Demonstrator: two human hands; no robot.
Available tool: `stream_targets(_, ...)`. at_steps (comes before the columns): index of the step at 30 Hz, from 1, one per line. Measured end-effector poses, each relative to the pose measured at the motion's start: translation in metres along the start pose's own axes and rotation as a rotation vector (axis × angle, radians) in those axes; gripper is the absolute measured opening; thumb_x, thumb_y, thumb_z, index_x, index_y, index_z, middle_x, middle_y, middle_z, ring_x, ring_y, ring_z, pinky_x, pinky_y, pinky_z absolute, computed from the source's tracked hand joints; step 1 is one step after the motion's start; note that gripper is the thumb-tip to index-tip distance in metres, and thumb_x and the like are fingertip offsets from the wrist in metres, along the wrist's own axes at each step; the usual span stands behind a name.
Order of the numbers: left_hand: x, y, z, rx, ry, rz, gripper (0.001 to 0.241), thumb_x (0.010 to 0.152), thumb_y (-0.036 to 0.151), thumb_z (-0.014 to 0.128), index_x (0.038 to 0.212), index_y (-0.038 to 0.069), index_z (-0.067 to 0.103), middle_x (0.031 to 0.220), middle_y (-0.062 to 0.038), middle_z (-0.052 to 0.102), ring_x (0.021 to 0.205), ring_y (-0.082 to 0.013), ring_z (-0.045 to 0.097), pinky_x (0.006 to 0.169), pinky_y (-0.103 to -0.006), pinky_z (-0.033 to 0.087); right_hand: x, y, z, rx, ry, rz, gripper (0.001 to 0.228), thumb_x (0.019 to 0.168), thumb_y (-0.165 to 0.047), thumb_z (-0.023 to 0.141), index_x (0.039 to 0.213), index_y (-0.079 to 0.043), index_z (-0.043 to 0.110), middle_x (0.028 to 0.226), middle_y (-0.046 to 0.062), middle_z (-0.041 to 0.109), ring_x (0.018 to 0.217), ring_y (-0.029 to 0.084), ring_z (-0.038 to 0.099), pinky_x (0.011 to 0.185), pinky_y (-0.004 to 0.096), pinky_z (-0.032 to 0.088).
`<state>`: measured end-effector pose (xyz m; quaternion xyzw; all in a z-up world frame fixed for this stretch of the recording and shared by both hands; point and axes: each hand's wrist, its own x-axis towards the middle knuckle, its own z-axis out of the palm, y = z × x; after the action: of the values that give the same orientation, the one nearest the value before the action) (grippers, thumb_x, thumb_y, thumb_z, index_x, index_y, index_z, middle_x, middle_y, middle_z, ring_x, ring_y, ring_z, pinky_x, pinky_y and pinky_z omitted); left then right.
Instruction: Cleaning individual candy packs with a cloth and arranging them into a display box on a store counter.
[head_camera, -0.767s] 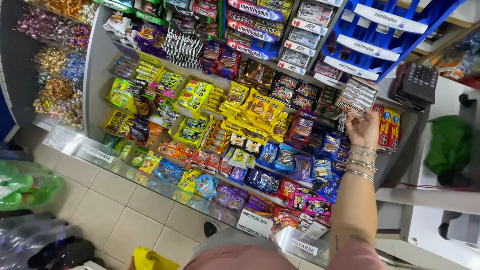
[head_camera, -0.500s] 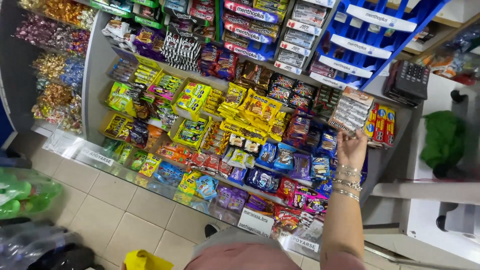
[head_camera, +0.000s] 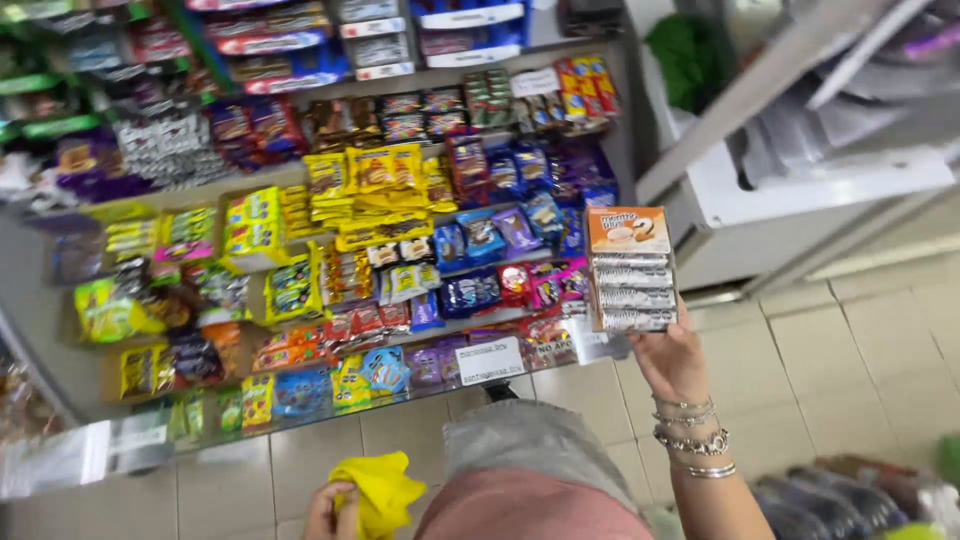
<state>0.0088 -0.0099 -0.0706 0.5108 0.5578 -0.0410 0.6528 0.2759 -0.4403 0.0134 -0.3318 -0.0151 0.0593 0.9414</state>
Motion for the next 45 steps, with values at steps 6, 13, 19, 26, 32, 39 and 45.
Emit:
stream_targets(6,0.0,0.003,0.059,0.206,-0.175,0.069,0.045,0.086,0.013,0.076,0.124,0.004,0.053,0.112,-0.02,0.067,0.097,-0.0311,0.064,0.077,-0.0446,0.052,-0.151,-0.027,0.011,-0.045,0.176,-0.161,0.081,0.084,-0.024,0.084,0.15,-0.001,0.043,0.14,0.019,0.059,0.12,0.03,0.062,0.094,0.038,0.055)
stream_targets(13,-0.024,-0.013,0.153,0.214,-0.44,-0.339,0.04,0.09,0.023,0.058,0.127,0.011,0.065,0.115,-0.014,0.071,0.1,-0.0295,0.066,0.077,-0.0409,0.048,-0.281,-0.073,-0.047,0.102,0.361,-0.419,0.082,0.078,-0.016,0.086,0.147,0.004,0.045,0.135,0.025,0.059,0.119,0.036,0.059,0.103,0.047,0.049)
stream_targets(19,-0.109,-0.027,0.295,0.711,-0.887,0.589,0.044,0.084,0.015,0.051,0.125,0.005,0.063,0.12,-0.012,0.069,0.11,-0.026,0.062,0.092,-0.038,0.043,-0.326,-0.143,-0.097,0.131,0.341,-0.589,0.075,0.083,-0.016,0.08,0.145,0.006,0.045,0.132,0.027,0.061,0.119,0.039,0.06,0.103,0.053,0.049)
stream_targets(26,-0.305,-0.084,0.507,0.57,-1.519,1.288,0.032,0.099,0.027,0.043,0.101,0.006,0.066,0.099,-0.013,0.072,0.093,-0.0326,0.067,0.081,-0.0419,0.047,-0.354,-0.232,-0.203,0.024,0.395,-0.504,0.081,0.079,-0.016,0.086,0.143,0.009,0.044,0.131,0.025,0.062,0.117,0.037,0.062,0.101,0.051,0.052)
stream_targets(32,-0.423,-0.141,0.651,0.798,-1.807,1.741,0.051,0.108,0.037,0.031,0.13,0.001,0.061,0.143,-0.025,0.056,0.138,-0.0463,0.048,0.106,-0.0556,0.044,-0.342,-0.305,-0.253,-0.089,0.437,-0.338,0.049,0.082,-0.026,0.081,0.113,-0.002,0.051,0.106,0.013,0.064,0.08,0.021,0.067,0.056,0.029,0.06)
stream_targets(39,-0.463,-0.182,0.782,0.964,-1.794,1.995,0.053,0.104,0.036,0.032,0.131,0.001,0.061,0.143,-0.022,0.056,0.147,-0.0451,0.037,0.118,-0.0606,0.028,-0.313,-0.38,-0.367,0.063,0.593,-0.445,0.06,0.078,-0.021,0.076,0.127,0.001,0.049,0.112,0.023,0.061,0.089,0.031,0.064,0.066,0.04,0.057)
stream_targets(45,-0.51,-0.198,0.937,0.85,-1.938,2.113,0.051,0.104,0.036,0.034,0.133,0.003,0.057,0.154,-0.018,0.048,0.152,-0.0418,0.032,0.122,-0.0626,0.021,-0.231,-0.498,-0.474,-0.062,0.633,-0.467,0.075,0.082,-0.023,0.076,0.143,0.006,0.043,0.109,0.016,0.061,0.074,0.023,0.067,0.042,0.029,0.056)
